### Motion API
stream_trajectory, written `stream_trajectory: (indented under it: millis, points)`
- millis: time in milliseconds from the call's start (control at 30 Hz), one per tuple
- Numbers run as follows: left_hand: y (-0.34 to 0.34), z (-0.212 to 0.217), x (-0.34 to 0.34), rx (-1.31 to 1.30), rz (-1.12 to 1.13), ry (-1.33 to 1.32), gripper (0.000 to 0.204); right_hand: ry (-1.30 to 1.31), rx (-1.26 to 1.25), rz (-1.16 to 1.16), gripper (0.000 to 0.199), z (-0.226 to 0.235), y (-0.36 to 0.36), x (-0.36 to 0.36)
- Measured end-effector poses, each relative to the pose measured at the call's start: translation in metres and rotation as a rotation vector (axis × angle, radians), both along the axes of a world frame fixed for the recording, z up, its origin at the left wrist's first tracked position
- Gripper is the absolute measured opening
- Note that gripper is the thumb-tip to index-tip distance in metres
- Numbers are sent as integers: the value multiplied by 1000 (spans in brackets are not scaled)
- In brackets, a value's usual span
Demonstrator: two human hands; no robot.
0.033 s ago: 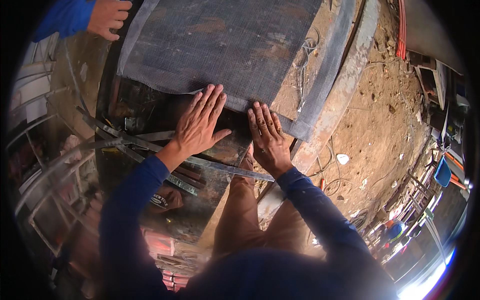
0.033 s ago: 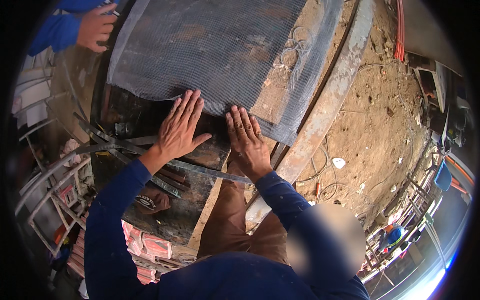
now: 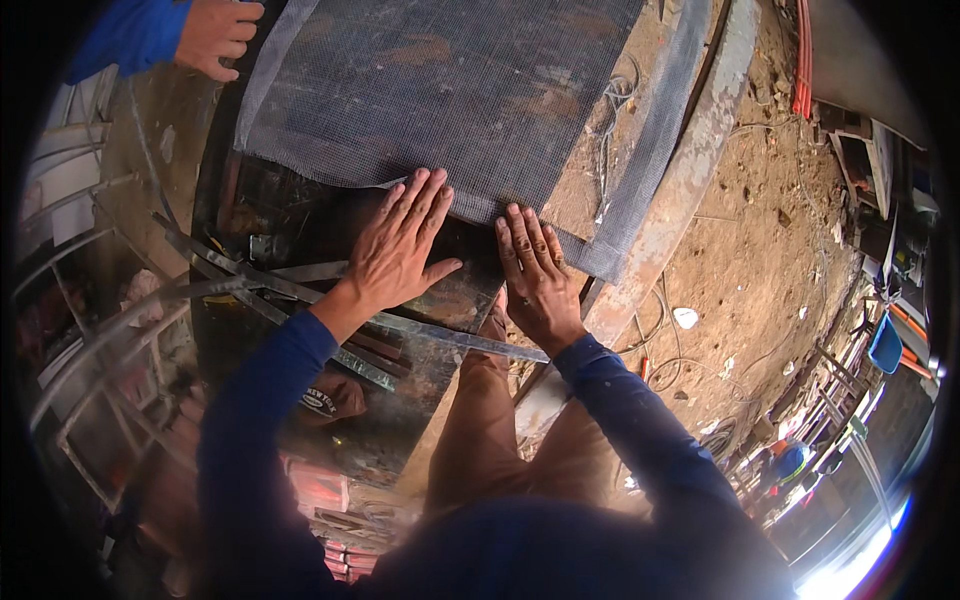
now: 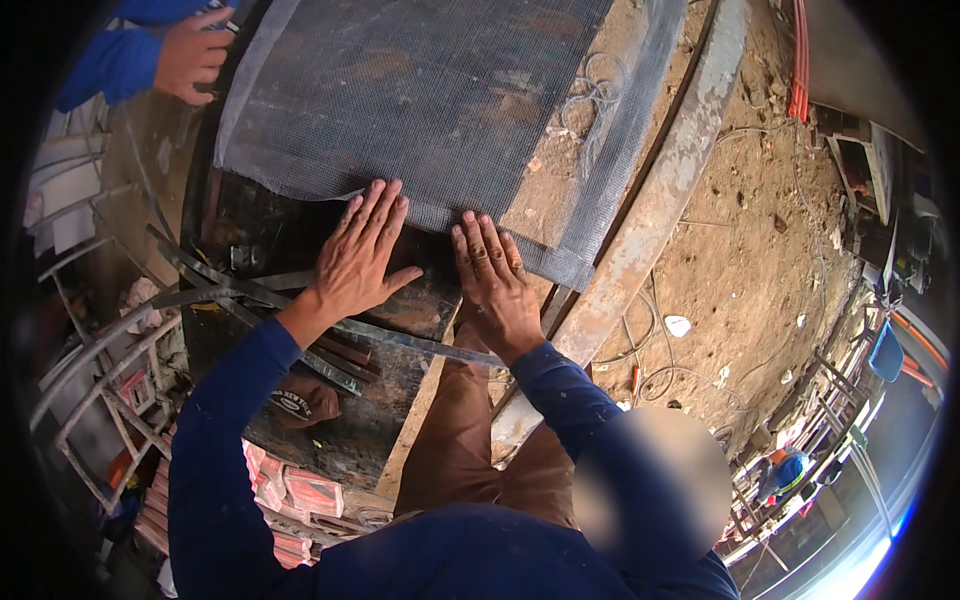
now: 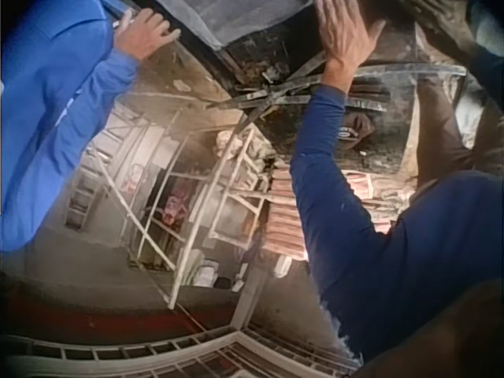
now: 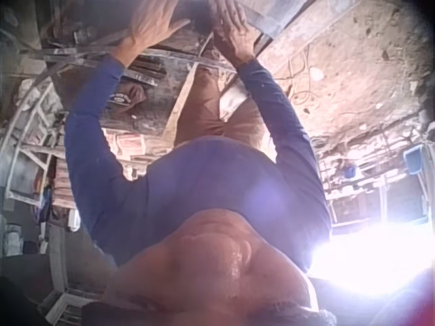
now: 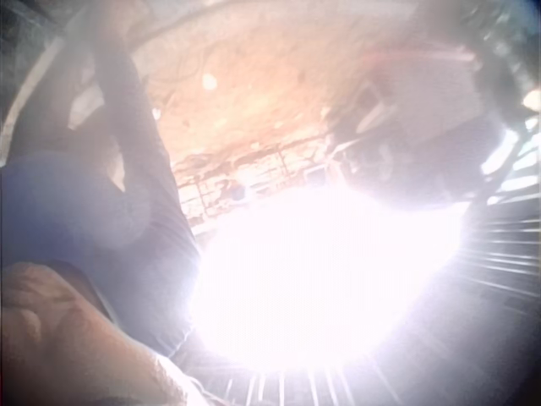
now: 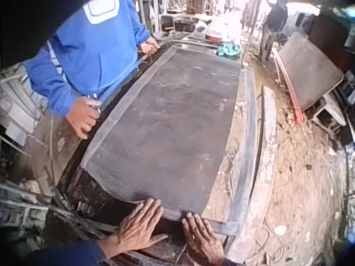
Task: The person is assembling a window screen by hand, attaching a mesh screen to a metal frame. They fold the edges of the mesh over the frame and press it into the groove to secure it. Another person assists by holding the frame steady.
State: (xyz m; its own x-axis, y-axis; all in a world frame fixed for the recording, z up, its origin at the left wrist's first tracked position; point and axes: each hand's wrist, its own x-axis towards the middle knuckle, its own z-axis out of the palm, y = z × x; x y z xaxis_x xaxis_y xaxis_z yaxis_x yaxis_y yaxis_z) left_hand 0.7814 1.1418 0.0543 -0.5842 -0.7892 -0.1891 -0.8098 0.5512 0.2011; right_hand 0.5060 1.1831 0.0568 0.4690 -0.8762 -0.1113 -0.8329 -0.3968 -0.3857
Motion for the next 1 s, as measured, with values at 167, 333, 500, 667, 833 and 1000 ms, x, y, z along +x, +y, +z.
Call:
stream_trajectory:
  millis: [167,333,500,667,833,1000]
  points:
    - [-13,5,7,19,-43,-1,104,21,4,9,79,-3,-6,1]
    - [-18,4,10,17,-69,21,98,24,-5,14,77,-4,-8,1]
    - [-20,6,9,21,-56,59,92,28,-5,9,77,-5,-5,2]
    - [-20,11,8,35,-34,83,94,38,28,7,81,-2,-5,3]
    - [-21,14,5,30,-43,56,96,86,109,28,89,16,-4,14]
    - [-22,13,3,23,-55,28,98,-40,103,-22,81,18,1,41]
